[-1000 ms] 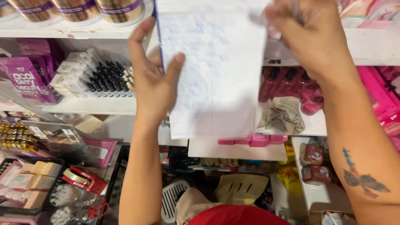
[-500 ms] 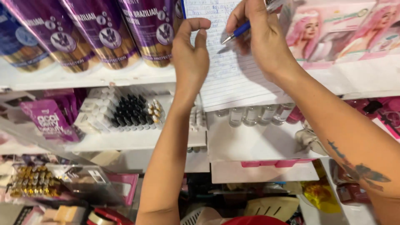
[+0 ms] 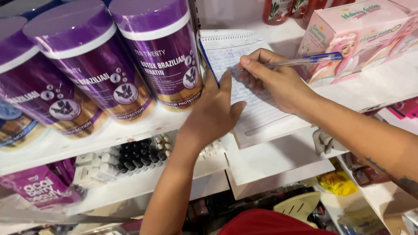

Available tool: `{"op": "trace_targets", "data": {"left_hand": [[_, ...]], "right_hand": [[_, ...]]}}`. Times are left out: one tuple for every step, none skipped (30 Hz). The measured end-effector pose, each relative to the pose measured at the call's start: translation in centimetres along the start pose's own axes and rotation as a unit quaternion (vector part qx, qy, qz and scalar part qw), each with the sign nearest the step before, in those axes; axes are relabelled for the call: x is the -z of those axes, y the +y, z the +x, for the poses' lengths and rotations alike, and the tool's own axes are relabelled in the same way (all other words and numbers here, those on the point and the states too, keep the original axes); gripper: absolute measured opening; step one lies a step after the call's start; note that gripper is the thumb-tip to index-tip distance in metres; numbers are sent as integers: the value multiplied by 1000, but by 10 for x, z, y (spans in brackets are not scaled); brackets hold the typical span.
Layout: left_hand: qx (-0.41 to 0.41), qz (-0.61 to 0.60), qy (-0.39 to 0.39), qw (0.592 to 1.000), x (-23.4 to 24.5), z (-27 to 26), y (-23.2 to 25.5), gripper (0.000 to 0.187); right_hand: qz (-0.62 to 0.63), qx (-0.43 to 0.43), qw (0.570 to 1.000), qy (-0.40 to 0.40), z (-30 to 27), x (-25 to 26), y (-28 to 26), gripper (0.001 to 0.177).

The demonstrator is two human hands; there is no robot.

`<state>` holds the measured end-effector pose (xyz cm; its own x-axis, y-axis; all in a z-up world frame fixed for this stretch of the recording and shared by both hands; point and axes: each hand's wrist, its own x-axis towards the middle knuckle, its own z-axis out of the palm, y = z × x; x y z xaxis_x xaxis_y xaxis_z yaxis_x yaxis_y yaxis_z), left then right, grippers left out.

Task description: Dusting off product boxes on the shelves and recording inventory in a notebook.

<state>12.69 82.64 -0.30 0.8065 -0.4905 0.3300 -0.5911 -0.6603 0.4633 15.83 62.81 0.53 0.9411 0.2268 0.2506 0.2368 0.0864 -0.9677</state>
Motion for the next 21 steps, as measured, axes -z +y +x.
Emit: {"op": "trace_targets", "data": {"left_hand": [[-14, 10, 34, 999, -9, 2, -5, 76], [-25, 18, 68, 997, -19, 1, -11, 72], [-27, 16, 63, 998, -26, 10, -17, 72], [-26, 39, 90, 995, -36, 17, -22, 70], [-24, 63, 118, 991, -47, 24, -26, 71], [-23, 58, 116, 991, -49, 27, -28, 71], [-39, 69, 148, 986, -52, 29, -29, 64], [-57, 82, 183, 978, -53, 35, -29, 58], [-58, 78, 184, 978, -48, 19, -19, 58], [-78, 47, 195, 977, -41, 7, -11, 48], [-99, 16, 204, 974, -34, -5, -2, 39], [-102, 15, 206, 973, -37, -18, 3, 39], [-111, 3, 222, 969, -42, -30, 7, 34], [-118, -10, 235, 965, -47, -45, 10, 31], [-120, -12, 234, 965, -48, -52, 12, 31], [-129, -33, 257, 957, -49, -61, 14, 36], [-137, -54, 280, 949, -51, -69, 16, 42], [-140, -55, 275, 950, -60, -70, 12, 42], [-144, -80, 288, 943, -70, -71, 9, 45], [-146, -107, 302, 936, -80, -73, 6, 48], [-147, -110, 298, 937, -87, -69, 3, 48]], "right_hand": [[-1, -4, 1000, 6, 1, 0, 0, 25], [-1, -10, 1000, 11, 1, -1, 1, 25], [0, -13, 1000, 17, 4, -3, 0, 25], [-31, -1, 999, 28, 6, -4, 0, 28], [-63, 11, 997, 38, 7, -5, -1, 32], [-66, 6, 997, 39, 8, -6, -1, 32], [-75, 13, 996, 44, 8, -6, -1, 34], [-85, 23, 995, 48, 11, -6, -3, 36], [-89, 22, 995, 49, 9, -6, -1, 36], [-70, 11, 996, 60, 11, -5, -1, 40], [-51, 0, 996, 72, 12, -5, -2, 44], [-53, 3, 996, 74, 12, -5, -5, 44], [-58, -3, 995, 83, 11, -6, -7, 47], [-61, -12, 994, 93, 9, -7, -8, 51], [-62, -12, 993, 96, 9, -10, -9, 51], [-84, -12, 990, 111, 8, -13, -9, 53], [-107, -13, 986, 127, 7, -17, -9, 55], [-105, -13, 986, 132, 5, -25, -11, 55], [-126, -12, 983, 132, 4, -33, -13, 51], [-148, -12, 980, 130, 1, -40, -15, 48], [-148, -15, 980, 134, 0, -45, -13, 48]]}}
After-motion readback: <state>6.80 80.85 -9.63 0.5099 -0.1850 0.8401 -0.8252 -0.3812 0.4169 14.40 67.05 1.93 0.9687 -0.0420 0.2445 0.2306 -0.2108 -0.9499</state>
